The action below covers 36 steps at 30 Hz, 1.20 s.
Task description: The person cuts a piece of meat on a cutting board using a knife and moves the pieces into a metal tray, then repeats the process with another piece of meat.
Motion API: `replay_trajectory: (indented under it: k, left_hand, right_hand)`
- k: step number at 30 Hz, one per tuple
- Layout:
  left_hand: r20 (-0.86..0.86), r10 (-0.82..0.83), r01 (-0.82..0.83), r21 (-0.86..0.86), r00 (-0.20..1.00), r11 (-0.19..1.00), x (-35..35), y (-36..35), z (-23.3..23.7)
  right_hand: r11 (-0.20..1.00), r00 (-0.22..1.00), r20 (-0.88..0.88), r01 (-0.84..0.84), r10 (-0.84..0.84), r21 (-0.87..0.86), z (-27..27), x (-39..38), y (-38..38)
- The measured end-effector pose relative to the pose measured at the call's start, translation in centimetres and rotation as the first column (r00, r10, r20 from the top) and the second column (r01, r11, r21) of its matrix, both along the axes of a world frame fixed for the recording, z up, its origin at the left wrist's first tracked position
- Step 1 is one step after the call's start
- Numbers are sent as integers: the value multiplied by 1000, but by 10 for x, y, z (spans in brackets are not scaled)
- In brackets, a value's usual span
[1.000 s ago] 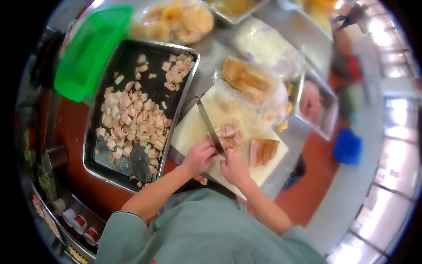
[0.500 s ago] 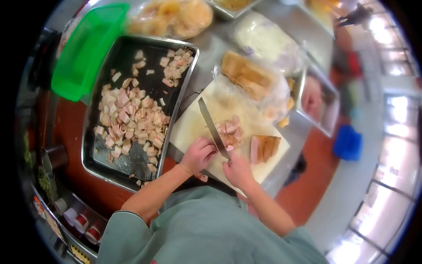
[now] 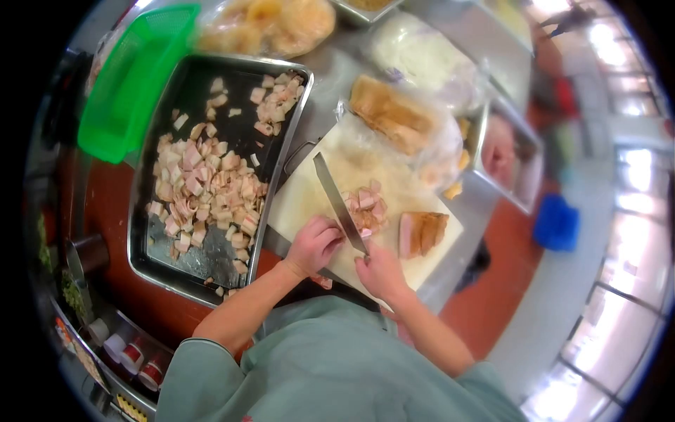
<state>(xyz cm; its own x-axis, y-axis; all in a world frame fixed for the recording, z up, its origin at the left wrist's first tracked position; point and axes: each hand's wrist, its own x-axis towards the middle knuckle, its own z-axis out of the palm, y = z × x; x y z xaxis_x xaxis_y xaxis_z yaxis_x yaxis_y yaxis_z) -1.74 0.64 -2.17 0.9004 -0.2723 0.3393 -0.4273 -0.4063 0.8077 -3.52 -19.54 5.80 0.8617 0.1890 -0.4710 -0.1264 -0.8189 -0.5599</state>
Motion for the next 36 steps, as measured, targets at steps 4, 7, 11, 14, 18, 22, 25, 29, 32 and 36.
replay_trajectory:
  k: [4,7,11,14,18,22,25,29,32,36]
  left_hand:
    - [26,-4,5,-25,1000,1000,2,-1,-2]
    - [37,-4,5,-29,999,1000,4,-1,3]
    - [8,15,-15,-29,1000,999,1,-2,-5]
    - [10,26,-25,-29,1000,999,3,-3,-2]
    - [15,15,-15,-13,1000,1000,2,-2,2]
    - [15,16,-15,-27,1000,1000,5,-2,0]
    - [27,8,-8,-23,1000,1000,5,-2,0]
    - [23,15,-14,-23,1000,1000,5,-3,1]
    - [4,47,-47,11,999,999,3,-2,-1]
    - [19,60,-61,42,998,997,-2,-5,-6]
  right_hand:
    - [999,997,-70,-28,25,-40,37,-15,-7]
    - [996,996,-77,-51,46,-71,40,-20,-7]
    - [990,997,-37,-68,64,-126,-16,-10,7]
    - [996,999,-11,-50,49,-80,-29,1,10]
    - [1000,999,-25,22,-23,-14,1,-8,0]
    - [999,995,-96,-23,19,-43,42,-10,-10]
    - [997,988,-148,-53,43,-59,45,-10,-13]
    - [997,994,-91,-62,57,-45,20,-6,-7]
    - [999,999,-36,-34,33,-29,-12,-1,7]
    - [1000,1000,-16,1,-1,-19,-14,9,17]
